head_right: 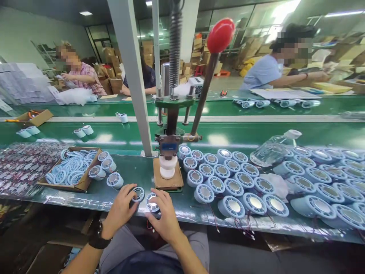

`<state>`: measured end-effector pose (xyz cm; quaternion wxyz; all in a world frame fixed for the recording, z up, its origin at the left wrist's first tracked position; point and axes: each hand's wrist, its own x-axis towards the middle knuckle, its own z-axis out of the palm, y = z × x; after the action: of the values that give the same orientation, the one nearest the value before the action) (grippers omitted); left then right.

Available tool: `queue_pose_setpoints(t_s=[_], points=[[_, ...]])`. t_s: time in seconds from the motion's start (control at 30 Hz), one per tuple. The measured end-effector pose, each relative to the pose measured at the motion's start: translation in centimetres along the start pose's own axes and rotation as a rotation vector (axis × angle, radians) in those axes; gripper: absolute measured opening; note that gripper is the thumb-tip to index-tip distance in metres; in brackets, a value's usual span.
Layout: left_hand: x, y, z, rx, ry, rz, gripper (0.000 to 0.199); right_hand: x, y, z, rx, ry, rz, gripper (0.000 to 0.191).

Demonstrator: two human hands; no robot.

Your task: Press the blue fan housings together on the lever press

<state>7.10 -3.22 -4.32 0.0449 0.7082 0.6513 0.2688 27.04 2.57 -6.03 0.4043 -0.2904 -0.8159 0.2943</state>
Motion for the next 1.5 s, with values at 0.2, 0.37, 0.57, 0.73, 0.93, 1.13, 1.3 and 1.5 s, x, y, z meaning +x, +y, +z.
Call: queue_pose_setpoints(t_s=[0.2, 0.37, 0.57, 0.73, 0.93, 1.13, 1.3, 1.5], points=[[0.6, -1.6, -0.4, -0.125, -0.056, -0.084, 0.038, -0.7, 0.4, 0.3, 0.024, 0.117, 0.051, 0.033], [1.4, 1.6, -1.4, -0.275, -0.029, -0.147, 0.053, 0.0, 0.4, 1.9, 0.065, 0.133, 0.119, 0.052], [2.3, 4.5, -1.5, -0.257, -0.105, -0.12, 0.068, 0.3, 0.8, 3.3, 0.081, 0.154, 0.148, 0.064], [2.0, 4.5, -0.4, -0.347, -0.004, -0.244, 0.071, 0.0, 1.1, 3.4, 0.115, 0.143, 0.154, 0.073], [1.1, 4.6, 1.3, -0.449, 0.086, -0.317, 0.068, -0.2, 1.4, 3.4, 0.021, 0.048, 0.12, 0.075], [0.7, 4.2, 2.9, -0.525, 0.096, -0.342, 0.052, 1.6, -0.3, -1.7, -0.174, -0.226, 0.06, 0.071], [5.3, 3.3, 0.3, -0.572, 0.032, -0.362, 0.053, 10.3, -8.1, -15.1, -0.384, 0.26, -0.278, 0.049], [12.9, 4.6, -0.7, -0.685, 0.03, -0.234, 0.054, 26.9, -13.9, -25.2, -0.379, 0.596, -0.276, 0.029]])
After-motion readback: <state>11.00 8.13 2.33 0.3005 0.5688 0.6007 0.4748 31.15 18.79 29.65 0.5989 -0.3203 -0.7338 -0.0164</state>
